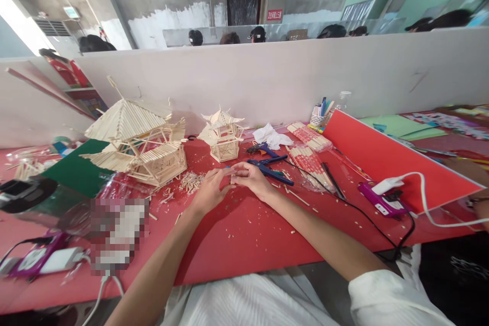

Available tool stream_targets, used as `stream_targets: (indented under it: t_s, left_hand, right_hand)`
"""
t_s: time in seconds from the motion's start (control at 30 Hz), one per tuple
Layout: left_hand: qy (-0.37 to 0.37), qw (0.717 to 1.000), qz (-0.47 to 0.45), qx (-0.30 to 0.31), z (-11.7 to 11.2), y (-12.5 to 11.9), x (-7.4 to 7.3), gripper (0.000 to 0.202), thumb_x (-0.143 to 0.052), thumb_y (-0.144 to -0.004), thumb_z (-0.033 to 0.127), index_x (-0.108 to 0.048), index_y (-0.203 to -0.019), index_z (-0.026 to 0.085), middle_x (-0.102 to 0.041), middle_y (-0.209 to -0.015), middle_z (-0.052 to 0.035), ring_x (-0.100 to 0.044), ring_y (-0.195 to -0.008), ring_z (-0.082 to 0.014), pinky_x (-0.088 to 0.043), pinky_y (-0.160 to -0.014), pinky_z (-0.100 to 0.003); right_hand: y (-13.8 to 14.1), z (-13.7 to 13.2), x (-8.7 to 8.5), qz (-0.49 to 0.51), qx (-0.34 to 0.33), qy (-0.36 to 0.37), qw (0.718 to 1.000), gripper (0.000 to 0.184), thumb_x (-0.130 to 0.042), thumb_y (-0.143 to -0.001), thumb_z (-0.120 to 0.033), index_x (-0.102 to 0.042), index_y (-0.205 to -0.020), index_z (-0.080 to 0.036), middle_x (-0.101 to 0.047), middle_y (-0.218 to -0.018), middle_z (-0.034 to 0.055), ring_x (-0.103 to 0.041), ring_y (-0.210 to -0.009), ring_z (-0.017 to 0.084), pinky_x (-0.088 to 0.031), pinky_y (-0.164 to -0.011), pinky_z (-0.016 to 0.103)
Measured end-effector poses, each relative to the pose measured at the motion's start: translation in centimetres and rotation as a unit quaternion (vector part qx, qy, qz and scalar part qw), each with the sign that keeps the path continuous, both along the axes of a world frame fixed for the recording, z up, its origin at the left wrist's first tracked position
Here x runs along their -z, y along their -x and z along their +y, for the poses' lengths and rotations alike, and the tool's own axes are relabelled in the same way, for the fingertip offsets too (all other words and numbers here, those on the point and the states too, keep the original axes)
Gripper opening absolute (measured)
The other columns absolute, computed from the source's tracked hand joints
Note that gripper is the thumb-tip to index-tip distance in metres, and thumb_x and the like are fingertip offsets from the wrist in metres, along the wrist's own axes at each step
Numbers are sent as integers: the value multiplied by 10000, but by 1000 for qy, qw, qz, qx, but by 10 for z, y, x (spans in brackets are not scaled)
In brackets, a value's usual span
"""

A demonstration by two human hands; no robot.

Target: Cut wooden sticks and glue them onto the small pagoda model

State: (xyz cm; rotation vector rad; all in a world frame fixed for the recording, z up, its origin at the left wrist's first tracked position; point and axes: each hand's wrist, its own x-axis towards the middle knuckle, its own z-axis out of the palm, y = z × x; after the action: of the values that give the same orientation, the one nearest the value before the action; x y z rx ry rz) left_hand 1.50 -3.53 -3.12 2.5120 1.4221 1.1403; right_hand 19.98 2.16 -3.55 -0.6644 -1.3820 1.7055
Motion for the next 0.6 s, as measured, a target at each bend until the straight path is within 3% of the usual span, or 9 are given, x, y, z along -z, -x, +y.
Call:
stream_targets:
  t_s: [0.33, 0.6]
  left_hand:
    - [-6, 1000, 19, -4, 1, 0, 0, 393, -702, -920, 243, -565, -1288, 239, -721, -1209, -83, -670, -1115, -252, -523, -954, -425]
    - [1, 1000, 17, -6, 0, -2, -1, 357, -669, -947, 287, -571, -1287, 240, -718, -1217, -82, -664, -1134, -251, -518, -971, -421]
  right_hand:
    - [0, 0, 0, 3, -10, 6, 1000, 456, -889, -645, -313, -643, -1015, -213, -737, -891, 19, -711, -837, 182, -568, -773, 320]
    - [3, 1, 1, -3, 12, -13, 1000, 436, -908, -618, -295, -646, -956, -211, -692, -813, -11, -649, -764, 151, -519, -708, 283]
